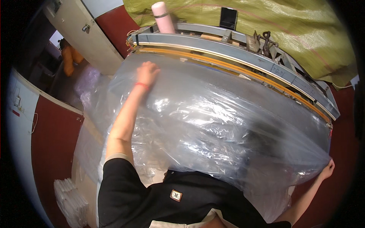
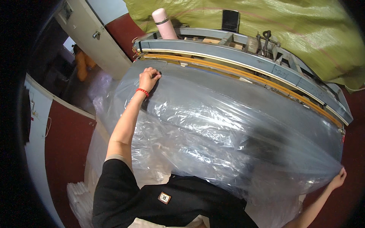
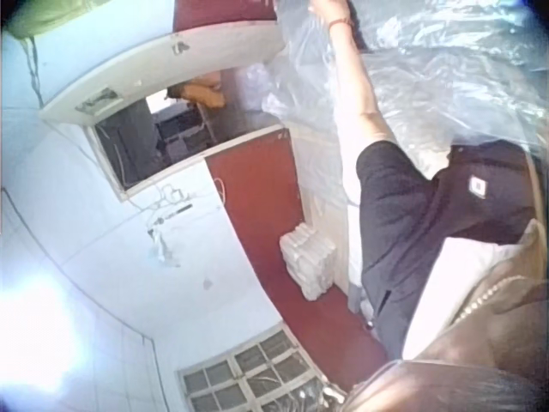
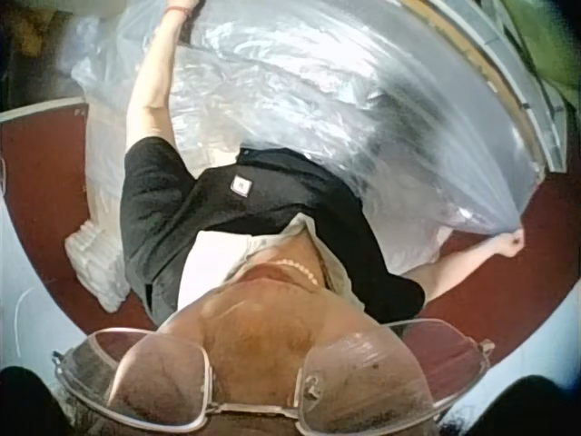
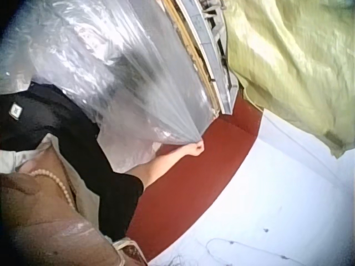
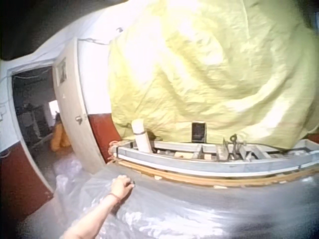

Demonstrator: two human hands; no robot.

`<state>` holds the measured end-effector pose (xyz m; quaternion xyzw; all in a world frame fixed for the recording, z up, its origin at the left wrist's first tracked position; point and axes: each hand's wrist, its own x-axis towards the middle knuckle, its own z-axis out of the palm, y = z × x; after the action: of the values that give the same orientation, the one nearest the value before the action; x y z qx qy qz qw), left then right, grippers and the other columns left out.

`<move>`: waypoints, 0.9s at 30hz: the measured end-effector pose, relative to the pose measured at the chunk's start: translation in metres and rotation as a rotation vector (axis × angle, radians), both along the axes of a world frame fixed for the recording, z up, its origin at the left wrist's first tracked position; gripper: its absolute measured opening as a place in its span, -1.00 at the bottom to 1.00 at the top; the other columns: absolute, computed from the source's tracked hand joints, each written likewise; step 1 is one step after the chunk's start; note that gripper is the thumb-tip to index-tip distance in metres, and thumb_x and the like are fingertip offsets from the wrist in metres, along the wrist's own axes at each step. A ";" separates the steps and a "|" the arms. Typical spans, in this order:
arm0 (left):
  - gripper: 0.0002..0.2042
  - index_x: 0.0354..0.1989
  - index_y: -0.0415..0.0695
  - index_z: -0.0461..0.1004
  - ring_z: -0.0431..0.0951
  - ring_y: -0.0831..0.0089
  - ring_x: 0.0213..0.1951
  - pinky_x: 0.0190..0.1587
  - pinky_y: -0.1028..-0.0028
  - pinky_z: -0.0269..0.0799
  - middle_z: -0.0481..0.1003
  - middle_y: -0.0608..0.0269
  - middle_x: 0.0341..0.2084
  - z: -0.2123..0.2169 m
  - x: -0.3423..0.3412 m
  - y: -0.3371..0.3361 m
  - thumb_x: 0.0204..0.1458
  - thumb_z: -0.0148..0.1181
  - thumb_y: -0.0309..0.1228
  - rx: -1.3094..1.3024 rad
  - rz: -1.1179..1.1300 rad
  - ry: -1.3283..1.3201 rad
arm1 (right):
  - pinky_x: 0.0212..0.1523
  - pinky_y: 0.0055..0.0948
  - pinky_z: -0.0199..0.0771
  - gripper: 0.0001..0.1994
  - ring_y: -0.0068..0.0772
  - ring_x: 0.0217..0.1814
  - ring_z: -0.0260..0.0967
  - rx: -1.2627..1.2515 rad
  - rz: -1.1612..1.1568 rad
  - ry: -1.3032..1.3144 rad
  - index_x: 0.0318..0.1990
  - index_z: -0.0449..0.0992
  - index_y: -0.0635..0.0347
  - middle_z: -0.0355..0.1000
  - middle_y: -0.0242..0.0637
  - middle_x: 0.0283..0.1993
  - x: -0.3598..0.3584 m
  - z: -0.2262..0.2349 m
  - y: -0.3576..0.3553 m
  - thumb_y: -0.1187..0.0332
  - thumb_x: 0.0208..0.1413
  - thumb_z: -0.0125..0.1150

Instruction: The person is aligning and feeding large plastic film sheets into an industrial sealing and cutting machine.

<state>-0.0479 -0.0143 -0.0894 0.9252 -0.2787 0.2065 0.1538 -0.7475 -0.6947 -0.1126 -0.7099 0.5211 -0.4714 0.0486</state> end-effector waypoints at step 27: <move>-0.81 -0.65 -0.09 0.25 0.17 0.69 -0.68 -0.65 0.70 0.07 0.24 0.47 -0.71 -0.065 0.156 -0.015 -0.03 0.01 -0.40 -1.074 -0.066 0.161 | -0.67 -0.65 0.18 -0.87 -0.61 -0.67 0.21 0.221 0.188 -0.643 -0.42 0.29 0.24 0.32 -0.35 -0.60 0.227 -0.015 -0.055 0.45 -0.09 0.11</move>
<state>0.1081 -0.0290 -0.1541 0.7202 -0.1500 0.2435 0.6321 -0.5202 -0.7501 -0.1279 -0.5606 0.4593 -0.6049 0.3300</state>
